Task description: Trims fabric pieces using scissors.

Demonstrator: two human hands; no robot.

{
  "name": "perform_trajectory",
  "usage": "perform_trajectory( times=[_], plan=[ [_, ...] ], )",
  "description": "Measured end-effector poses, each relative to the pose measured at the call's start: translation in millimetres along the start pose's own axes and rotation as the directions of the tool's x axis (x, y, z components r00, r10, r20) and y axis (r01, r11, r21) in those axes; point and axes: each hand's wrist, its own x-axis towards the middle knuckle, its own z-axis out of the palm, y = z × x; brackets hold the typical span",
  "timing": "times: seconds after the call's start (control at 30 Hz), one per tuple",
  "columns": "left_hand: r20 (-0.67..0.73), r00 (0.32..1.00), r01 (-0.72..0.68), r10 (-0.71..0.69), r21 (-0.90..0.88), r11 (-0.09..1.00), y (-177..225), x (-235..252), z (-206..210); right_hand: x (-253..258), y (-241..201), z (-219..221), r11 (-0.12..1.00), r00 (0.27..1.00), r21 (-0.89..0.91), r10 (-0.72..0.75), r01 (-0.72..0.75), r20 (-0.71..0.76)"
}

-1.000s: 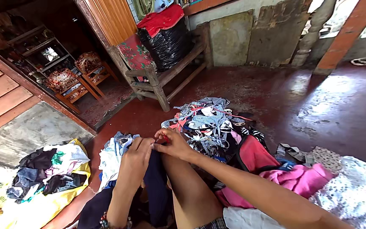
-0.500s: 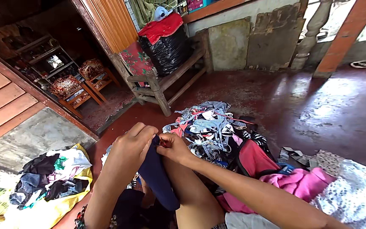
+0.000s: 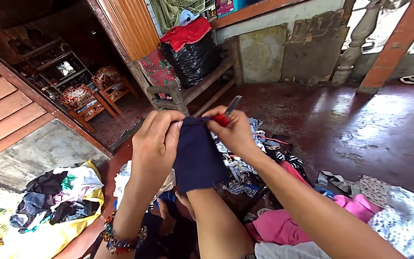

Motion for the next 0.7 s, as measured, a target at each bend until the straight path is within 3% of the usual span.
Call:
perform_trajectory(
  times=[0.13,0.23,0.3,0.4,0.5,0.6,0.67,0.7],
  plan=[
    [-0.037,0.995,0.090,-0.098,-0.168,0.982,18.5,1.5,6.2,13.9,-21.2,-36.7,0.985,0.976,-0.099,-0.154,0.140,-0.156],
    [-0.006,0.971,0.231,-0.238,-0.216,0.949,18.4,-18.6,27.4,17.8,-10.1,-36.0,0.978,0.983,-0.195,-0.099,0.069,-0.153],
    [0.087,0.907,0.420,-0.412,-0.267,0.867,8.2,-50.1,47.8,11.1,10.1,-15.7,0.970,0.996,-0.241,-0.033,0.013,-0.081],
    [0.240,0.722,0.682,-0.649,-0.408,0.607,-14.8,-129.4,80.1,-19.5,52.0,34.3,0.971,0.994,-0.238,-0.009,0.035,0.109],
    [0.368,0.408,0.822,-0.836,-0.546,0.161,-9.3,-218.5,91.0,-62.9,80.1,77.3,0.976,0.907,-0.173,-0.046,0.129,0.419],
    [0.466,0.091,0.771,-0.880,-0.592,-0.234,13.2,-281.9,90.0,-96.4,86.3,94.7,0.959,0.687,-0.217,0.035,0.181,0.726],
    [0.496,-0.023,0.685,-0.868,-0.625,-0.375,22.7,-307.2,91.7,-109.5,90.4,99.4,0.949,0.585,-0.269,0.126,0.165,0.802],
    [0.506,-0.055,0.649,-0.861,-0.637,-0.416,24.8,-314.7,92.8,-113.9,93.4,100.5,0.948,0.578,-0.278,0.142,0.153,0.803]
  ],
)
